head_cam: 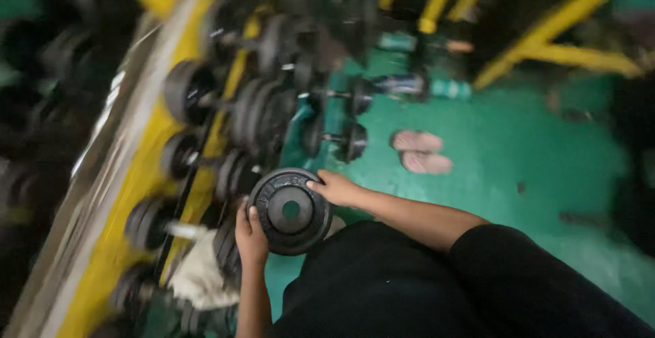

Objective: Cleaning gym weight plates using a cloth.

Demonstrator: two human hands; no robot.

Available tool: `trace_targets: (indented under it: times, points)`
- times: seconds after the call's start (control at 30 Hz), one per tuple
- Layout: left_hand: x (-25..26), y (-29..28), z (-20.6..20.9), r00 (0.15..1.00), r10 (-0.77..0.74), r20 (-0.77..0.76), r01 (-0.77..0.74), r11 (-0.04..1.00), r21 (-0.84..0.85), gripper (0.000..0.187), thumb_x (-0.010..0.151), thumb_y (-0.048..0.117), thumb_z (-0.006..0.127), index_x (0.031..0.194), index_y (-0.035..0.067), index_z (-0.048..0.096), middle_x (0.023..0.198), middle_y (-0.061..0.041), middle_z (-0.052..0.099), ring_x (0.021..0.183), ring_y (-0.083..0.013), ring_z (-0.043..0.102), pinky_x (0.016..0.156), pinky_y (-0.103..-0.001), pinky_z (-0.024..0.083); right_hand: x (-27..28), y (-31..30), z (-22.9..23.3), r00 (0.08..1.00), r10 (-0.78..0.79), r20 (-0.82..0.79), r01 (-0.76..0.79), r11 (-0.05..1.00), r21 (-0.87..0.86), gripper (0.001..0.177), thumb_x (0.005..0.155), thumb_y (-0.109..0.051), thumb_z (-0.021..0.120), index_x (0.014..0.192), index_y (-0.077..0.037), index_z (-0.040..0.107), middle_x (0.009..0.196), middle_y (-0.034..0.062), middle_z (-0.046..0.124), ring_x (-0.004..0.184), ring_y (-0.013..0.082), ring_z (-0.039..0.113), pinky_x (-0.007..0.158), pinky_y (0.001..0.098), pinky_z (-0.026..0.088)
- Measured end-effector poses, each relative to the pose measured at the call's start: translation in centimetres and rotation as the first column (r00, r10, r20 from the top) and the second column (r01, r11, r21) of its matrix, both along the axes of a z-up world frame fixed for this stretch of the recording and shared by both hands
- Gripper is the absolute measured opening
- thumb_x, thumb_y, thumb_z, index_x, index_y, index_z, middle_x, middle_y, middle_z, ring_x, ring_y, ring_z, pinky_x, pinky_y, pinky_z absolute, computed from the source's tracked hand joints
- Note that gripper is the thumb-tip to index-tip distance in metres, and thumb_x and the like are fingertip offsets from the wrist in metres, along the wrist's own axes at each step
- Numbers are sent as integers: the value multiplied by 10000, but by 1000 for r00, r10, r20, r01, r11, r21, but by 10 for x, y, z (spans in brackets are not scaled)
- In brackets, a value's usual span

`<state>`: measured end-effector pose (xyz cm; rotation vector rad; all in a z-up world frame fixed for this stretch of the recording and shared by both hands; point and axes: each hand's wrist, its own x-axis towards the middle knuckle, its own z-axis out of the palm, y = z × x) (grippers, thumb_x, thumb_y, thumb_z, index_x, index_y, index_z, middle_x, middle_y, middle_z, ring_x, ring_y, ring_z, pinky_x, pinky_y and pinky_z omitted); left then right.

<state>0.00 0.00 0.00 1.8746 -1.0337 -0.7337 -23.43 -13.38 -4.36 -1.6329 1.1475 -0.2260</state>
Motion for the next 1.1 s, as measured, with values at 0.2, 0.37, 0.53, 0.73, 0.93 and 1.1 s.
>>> trace_targets:
  times: [0.2, 0.37, 0.53, 0.73, 0.93, 1.1]
  points:
    - [-78, -64, -14, 968, -243, -68, 246, 968, 51, 457, 1081, 306, 480, 1367, -38, 572, 1271, -191, 693, 1160, -273, 656, 1013, -369, 490, -107, 19, 7, 941, -338, 32, 338, 941, 10, 683, 919, -606, 625, 1134, 42, 646, 1045, 256, 703, 971, 392, 697, 841, 476, 548]
    - [-182, -83, -25, 902, -429, -44, 430, 903, 20, 433, 1086, 297, 490, 1315, -53, 604, 1207, -194, 716, 1101, -265, 671, 985, -364, 504, -220, 50, 78, 826, -564, 27, 538, 801, 263, 676, 837, -585, 650, 1124, 27, 625, 950, 230, 710, 843, 393, 728, 727, 508, 590]
    - [-313, -93, -48, 811, -585, 18, 584, 811, 40, 451, 1080, 320, 504, 1291, -64, 612, 1197, -222, 711, 1105, -300, 682, 978, -389, 502, -345, 93, 17, 714, -700, -17, 695, 705, 144, 675, 819, -594, 697, 1071, 30, 647, 895, 201, 709, 833, 353, 739, 719, 479, 581]
    - [-465, -94, -63, 711, -702, -31, 702, 707, 90, 473, 1058, 351, 525, 1294, -51, 607, 1175, -249, 712, 1082, -355, 705, 951, -405, 521, -471, 147, 38, 509, -858, -67, 859, 511, -16, 677, 822, -611, 716, 981, 40, 618, 843, 212, 694, 812, 325, 712, 723, 436, 551]
    - [-560, -88, -51, 554, -832, -12, 832, 554, 29, 466, 1077, 352, 492, 1310, -31, 621, 1209, -256, 702, 1139, -381, 669, 997, -420, 491, -536, 189, 44, 298, -951, -88, 954, 300, -14, 627, 871, -569, 690, 948, 47, 605, 815, 217, 672, 740, 303, 674, 677, 439, 521]
    - [-607, -102, -74, 470, -880, 63, 882, 472, 12, 470, 1070, 362, 517, 1280, -46, 624, 1187, -273, 692, 1129, -404, 658, 998, -436, 489, -568, 204, 32, 184, -979, -84, 982, 187, -33, 546, 932, -512, 655, 991, 29, 601, 815, 213, 661, 729, 302, 648, 685, 438, 507]
